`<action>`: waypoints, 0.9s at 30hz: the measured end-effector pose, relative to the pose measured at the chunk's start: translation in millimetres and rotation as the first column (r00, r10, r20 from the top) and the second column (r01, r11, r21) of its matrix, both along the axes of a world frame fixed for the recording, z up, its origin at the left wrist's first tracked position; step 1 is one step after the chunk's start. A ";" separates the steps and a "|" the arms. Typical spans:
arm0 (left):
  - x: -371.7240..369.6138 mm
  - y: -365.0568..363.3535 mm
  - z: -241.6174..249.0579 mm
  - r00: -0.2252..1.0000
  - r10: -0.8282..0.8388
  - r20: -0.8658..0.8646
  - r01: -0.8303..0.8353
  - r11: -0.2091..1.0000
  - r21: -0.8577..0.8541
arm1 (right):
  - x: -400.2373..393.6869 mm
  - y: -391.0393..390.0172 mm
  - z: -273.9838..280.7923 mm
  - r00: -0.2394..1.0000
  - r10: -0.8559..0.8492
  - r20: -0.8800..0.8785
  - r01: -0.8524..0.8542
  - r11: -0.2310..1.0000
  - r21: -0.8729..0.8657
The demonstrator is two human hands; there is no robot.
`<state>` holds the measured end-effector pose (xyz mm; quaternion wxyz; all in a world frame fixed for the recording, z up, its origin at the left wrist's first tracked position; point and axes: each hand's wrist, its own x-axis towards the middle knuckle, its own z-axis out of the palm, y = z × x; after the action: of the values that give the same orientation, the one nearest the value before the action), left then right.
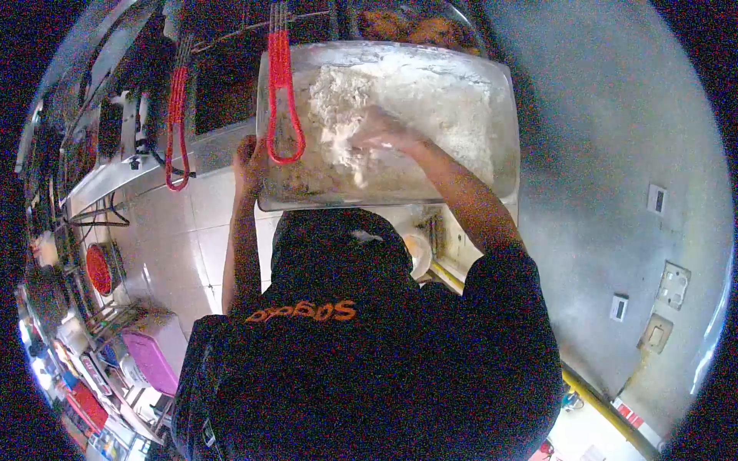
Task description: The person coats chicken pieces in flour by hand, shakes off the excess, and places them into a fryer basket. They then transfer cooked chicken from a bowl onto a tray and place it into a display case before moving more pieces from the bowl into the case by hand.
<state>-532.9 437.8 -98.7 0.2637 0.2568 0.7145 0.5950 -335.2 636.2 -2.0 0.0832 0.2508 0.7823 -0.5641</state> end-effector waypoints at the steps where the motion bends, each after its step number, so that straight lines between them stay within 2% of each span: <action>1: 1.7 -0.7 4.9 1.000 0.004 0.003 -0.004 1.000 -0.003 | -5.5 -9.9 33.4 0.999 -0.046 -0.016 0.045 0.997 -0.054; 3: 8.8 1.0 20.7 0.997 -0.016 0.076 0.014 1.000 0.026 | -2.2 -7.7 32.8 0.999 -0.038 -0.035 0.034 0.994 -0.100; 5: 10.2 2.1 23.8 0.999 -0.004 0.050 0.003 1.000 0.009 | -1.2 -4.9 28.4 0.997 -0.031 -0.068 0.021 0.990 -0.138; 7: 9.1 0.1 24.6 1.000 0.015 0.027 -0.014 1.000 -0.015 | 3.9 -8.1 3.9 0.942 -0.240 -0.234 0.131 0.906 -0.402; 8: 9.7 -0.3 24.2 0.999 0.004 0.051 -0.003 1.000 -0.025 | 6.2 -6.7 -7.7 0.944 -0.237 -0.231 0.129 0.906 -0.404; 9: 9.0 1.5 24.3 0.997 -0.008 0.072 0.010 0.999 -0.030 | 5.8 -0.8 -18.9 0.962 -0.133 -0.239 0.061 0.956 -0.286; 11: 0.8 3.2 9.7 0.999 -0.017 0.042 0.018 1.000 -0.011 | 4.2 14.7 -29.3 0.971 -0.016 -0.240 -0.022 0.988 -0.155; 14: 6.9 -0.4 20.2 0.999 -0.028 0.027 0.029 0.999 -0.032 | 13.8 20.5 -29.3 0.963 0.045 -0.266 -0.121 0.954 -0.276; 16: 6.4 2.6 26.4 1.000 -0.019 0.024 0.020 0.999 -0.049 | 6.9 13.4 -6.6 0.980 -0.075 -0.187 -0.030 0.863 -0.505; 17: 6.8 2.2 24.6 1.000 -0.009 0.019 0.009 1.000 -0.025 | 4.9 12.7 3.3 0.980 -0.069 -0.187 -0.035 0.864 -0.502; 18: 7.8 1.7 23.0 1.000 0.001 0.017 -0.001 1.000 -0.001 | 4.2 12.8 13.9 0.985 0.073 -0.156 -0.115 0.954 -0.276; 20: 8.0 1.6 30.2 1.000 -0.006 0.002 0.006 1.000 -0.021 | 5.6 11.1 35.8 0.973 0.211 -0.088 -0.214 0.976 -0.029; 22: 7.4 1.3 26.1 1.000 -0.011 -0.011 0.010 0.999 -0.044 | 10.5 6.6 55.7 1.000 0.006 0.003 -0.005 0.985 -0.174; 24: 5.3 1.9 11.5 0.999 -0.003 0.050 0.000 0.999 0.054 | 10.3 19.5 72.6 0.997 0.061 0.046 -0.055 0.991 -0.118; 26: 7.5 1.7 22.1 0.999 -0.002 0.052 0.001 1.000 0.026 | 11.0 24.3 95.5 0.989 0.112 0.096 -0.107 0.992 -0.060; 27: 8.7 0.9 26.3 0.999 -0.006 0.048 0.007 1.000 -0.009 | 12.9 19.2 110.5 0.995 -0.014 0.103 0.018 0.999 -0.037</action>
<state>-524.2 438.7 -72.4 0.2838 0.2436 0.7099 0.5968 -322.3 655.4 108.5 0.1236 0.2840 0.7642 -0.5657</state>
